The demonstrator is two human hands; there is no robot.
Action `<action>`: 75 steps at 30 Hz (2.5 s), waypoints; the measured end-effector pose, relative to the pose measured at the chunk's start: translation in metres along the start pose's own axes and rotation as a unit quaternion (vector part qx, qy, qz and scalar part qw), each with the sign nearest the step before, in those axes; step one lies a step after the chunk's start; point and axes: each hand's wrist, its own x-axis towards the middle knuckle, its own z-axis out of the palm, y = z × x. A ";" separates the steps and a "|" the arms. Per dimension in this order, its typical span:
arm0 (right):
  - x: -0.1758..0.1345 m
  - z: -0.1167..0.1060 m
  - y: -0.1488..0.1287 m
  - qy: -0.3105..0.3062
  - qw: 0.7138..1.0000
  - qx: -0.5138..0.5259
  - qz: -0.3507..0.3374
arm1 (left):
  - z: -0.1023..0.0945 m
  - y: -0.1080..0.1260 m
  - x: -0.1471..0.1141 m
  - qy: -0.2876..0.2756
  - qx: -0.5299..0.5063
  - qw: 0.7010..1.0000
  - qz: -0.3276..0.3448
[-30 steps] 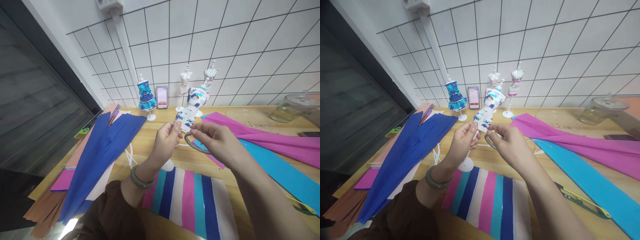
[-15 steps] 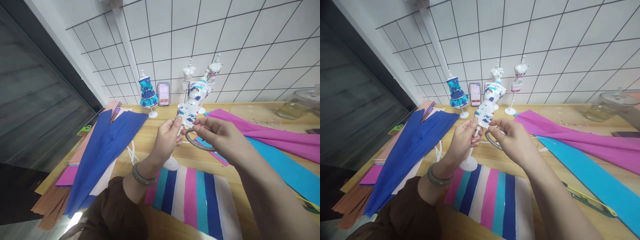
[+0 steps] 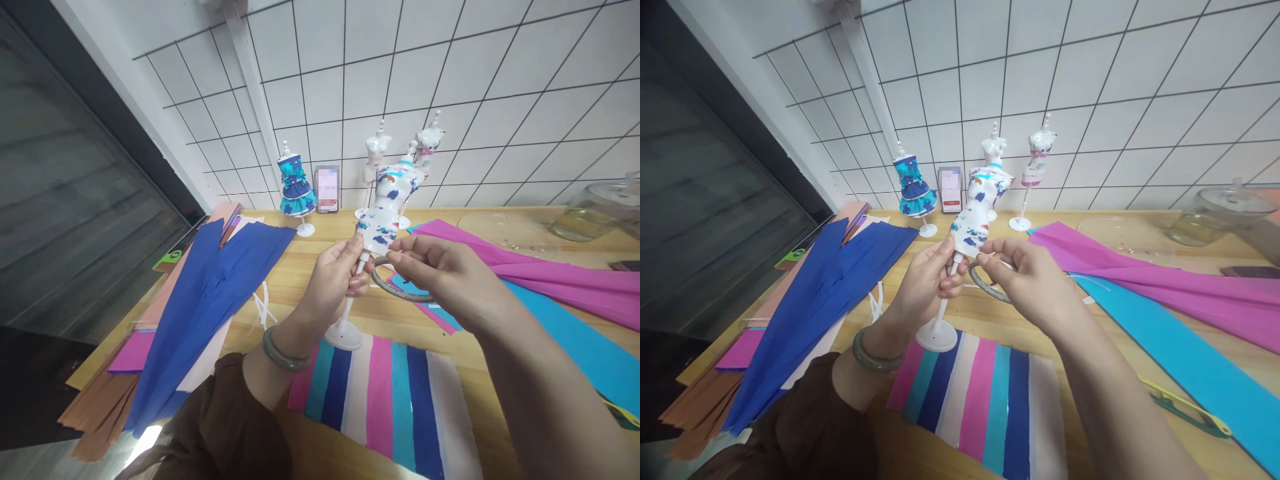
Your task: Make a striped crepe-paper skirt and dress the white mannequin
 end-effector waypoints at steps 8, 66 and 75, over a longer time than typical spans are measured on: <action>-0.001 0.002 -0.004 0.011 0.998 0.038 0.041 | 0.001 0.001 -0.001 0.011 -0.003 1.000 0.014; -0.002 0.025 -0.007 0.039 0.996 0.078 0.034 | -0.021 -0.015 0.005 0.112 0.687 0.654 0.298; -0.012 0.036 -0.015 0.121 0.991 -0.054 -0.010 | -0.014 -0.007 0.001 0.112 0.491 0.824 0.260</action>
